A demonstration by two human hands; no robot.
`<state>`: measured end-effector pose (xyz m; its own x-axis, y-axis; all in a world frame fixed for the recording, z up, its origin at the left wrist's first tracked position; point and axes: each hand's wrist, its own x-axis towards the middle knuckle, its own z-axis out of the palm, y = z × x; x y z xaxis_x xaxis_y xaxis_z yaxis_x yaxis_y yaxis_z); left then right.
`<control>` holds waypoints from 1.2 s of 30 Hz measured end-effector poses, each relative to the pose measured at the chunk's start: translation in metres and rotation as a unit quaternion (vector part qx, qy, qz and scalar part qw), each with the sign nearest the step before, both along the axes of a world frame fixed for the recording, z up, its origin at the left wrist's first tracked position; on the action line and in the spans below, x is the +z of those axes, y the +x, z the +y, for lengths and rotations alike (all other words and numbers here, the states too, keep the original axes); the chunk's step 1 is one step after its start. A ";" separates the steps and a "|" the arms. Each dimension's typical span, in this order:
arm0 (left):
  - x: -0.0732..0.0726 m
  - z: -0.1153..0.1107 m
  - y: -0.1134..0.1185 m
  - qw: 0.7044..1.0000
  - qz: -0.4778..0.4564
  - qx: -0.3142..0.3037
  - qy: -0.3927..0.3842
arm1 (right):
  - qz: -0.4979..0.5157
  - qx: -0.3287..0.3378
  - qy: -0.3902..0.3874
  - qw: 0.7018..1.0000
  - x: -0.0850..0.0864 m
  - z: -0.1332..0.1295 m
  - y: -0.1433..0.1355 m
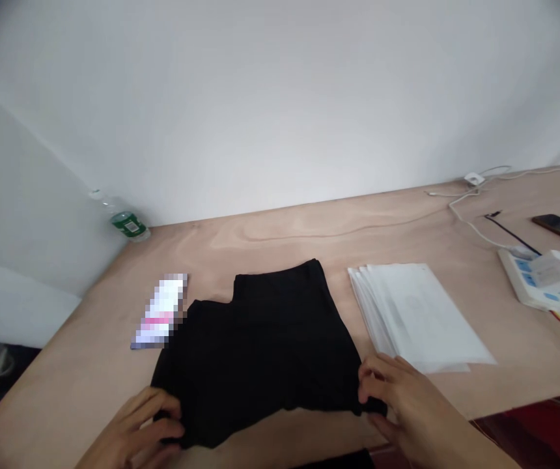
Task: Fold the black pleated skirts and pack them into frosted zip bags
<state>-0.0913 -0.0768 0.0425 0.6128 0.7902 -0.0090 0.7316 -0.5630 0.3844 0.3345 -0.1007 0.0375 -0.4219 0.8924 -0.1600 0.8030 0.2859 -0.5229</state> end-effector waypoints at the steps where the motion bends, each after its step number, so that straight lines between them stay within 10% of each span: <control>1: 0.001 0.001 0.000 1.000 -0.001 0.005 -0.003 | 0.004 0.002 0.004 1.000 0.001 0.001 0.000; 13: 0.026 0.022 0.004 0.971 -0.116 0.149 -0.145 | 0.088 -0.008 0.015 0.996 0.005 0.020 -0.003; 16: 0.025 0.038 0.010 0.949 -0.171 0.216 -0.152 | 0.158 -0.116 0.018 0.981 0.006 0.037 -0.005; 20: 0.017 0.053 0.021 0.921 -0.200 0.314 -0.111 | 0.230 -0.279 0.023 0.932 -0.010 0.057 -0.012; 29: -0.004 0.049 0.025 0.892 -0.242 0.381 0.011 | 0.266 -0.328 0.069 0.904 -0.034 0.053 -0.027; 36: -0.022 0.060 0.033 0.890 -0.083 0.433 0.117 | 0.076 -0.313 0.212 0.923 -0.026 0.050 -0.041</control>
<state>-0.0585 -0.0167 0.0207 -0.2485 0.9355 0.2513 0.8745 0.1051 0.4735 0.2939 -0.0504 0.0110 0.2089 0.9377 0.2775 0.8068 -0.0049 -0.5908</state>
